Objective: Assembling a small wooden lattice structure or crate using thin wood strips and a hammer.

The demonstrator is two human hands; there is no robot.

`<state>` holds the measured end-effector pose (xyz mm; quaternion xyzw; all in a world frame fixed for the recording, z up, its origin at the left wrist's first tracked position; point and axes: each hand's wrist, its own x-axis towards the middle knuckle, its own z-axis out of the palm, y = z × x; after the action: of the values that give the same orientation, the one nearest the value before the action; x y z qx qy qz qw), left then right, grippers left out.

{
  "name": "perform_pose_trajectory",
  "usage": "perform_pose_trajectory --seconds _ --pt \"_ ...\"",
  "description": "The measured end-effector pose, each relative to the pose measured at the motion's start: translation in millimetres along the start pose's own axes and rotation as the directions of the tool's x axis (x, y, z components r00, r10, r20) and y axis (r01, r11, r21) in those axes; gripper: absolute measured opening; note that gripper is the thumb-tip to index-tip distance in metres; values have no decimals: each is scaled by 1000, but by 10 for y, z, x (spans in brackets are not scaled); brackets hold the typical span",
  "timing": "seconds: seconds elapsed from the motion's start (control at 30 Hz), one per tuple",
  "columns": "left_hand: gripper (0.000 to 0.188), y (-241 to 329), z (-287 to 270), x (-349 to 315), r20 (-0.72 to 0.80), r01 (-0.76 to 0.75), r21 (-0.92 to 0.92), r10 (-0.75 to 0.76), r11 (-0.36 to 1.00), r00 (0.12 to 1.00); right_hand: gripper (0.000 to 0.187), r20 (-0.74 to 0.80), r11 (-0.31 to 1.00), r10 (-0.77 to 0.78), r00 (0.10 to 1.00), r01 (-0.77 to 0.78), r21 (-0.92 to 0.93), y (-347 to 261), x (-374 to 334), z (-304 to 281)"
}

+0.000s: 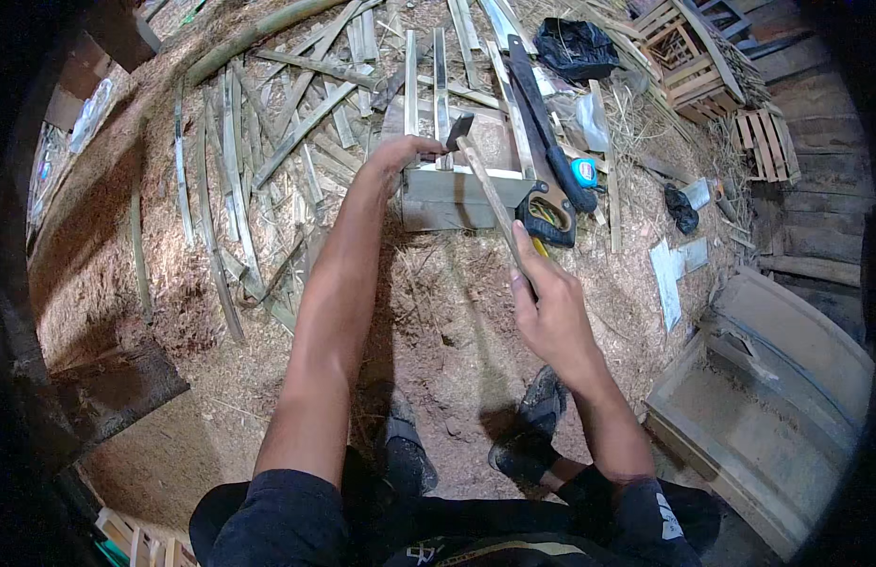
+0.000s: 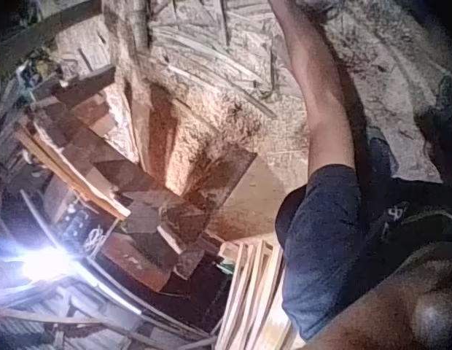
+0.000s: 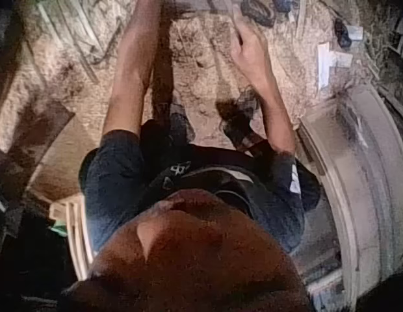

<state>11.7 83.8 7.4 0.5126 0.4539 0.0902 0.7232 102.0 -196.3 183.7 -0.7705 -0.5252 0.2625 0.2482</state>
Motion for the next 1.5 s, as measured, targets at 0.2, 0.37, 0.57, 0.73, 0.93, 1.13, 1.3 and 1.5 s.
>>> perform_pose_trajectory --seconds 0.2,0.37,0.57,0.73,0.93,1.13,1.3,1.5 --pt "25 80 104 -91 -4 35 -66 -35 997 999 57 -32 995 -100 994 99 -33 30 18 -37" --pt "23 98 72 -126 -24 23 -35 -24 999 999 57 -73 990 -143 987 142 -22 -12 28 -24" --pt "19 -70 1 59 28 -100 -19 101 995 994 59 -62 987 -143 988 138 -80 47 52 -2" --pt "22 -47 17 77 53 -32 -47 35 998 998 58 24 987 -90 996 93 -130 101 51 -22" --pt "25 -163 -91 174 25 52 -106 -50 993 998 57 -152 987 -160 975 161 -10 32 31 31" --pt "24 23 88 -3 33 88 -114 -85 990 996 56 -199 984 -174 964 178 3 112 65 3" --pt "27 -30 14 24 11 23 -93 -22 995 1000 53 -155 988 -154 976 157 9 67 87 -18" --pt "25 -182 -119 153 -17 48 -112 -50 993 999 53 -75 986 -166 983 165 -18 129 113 6"
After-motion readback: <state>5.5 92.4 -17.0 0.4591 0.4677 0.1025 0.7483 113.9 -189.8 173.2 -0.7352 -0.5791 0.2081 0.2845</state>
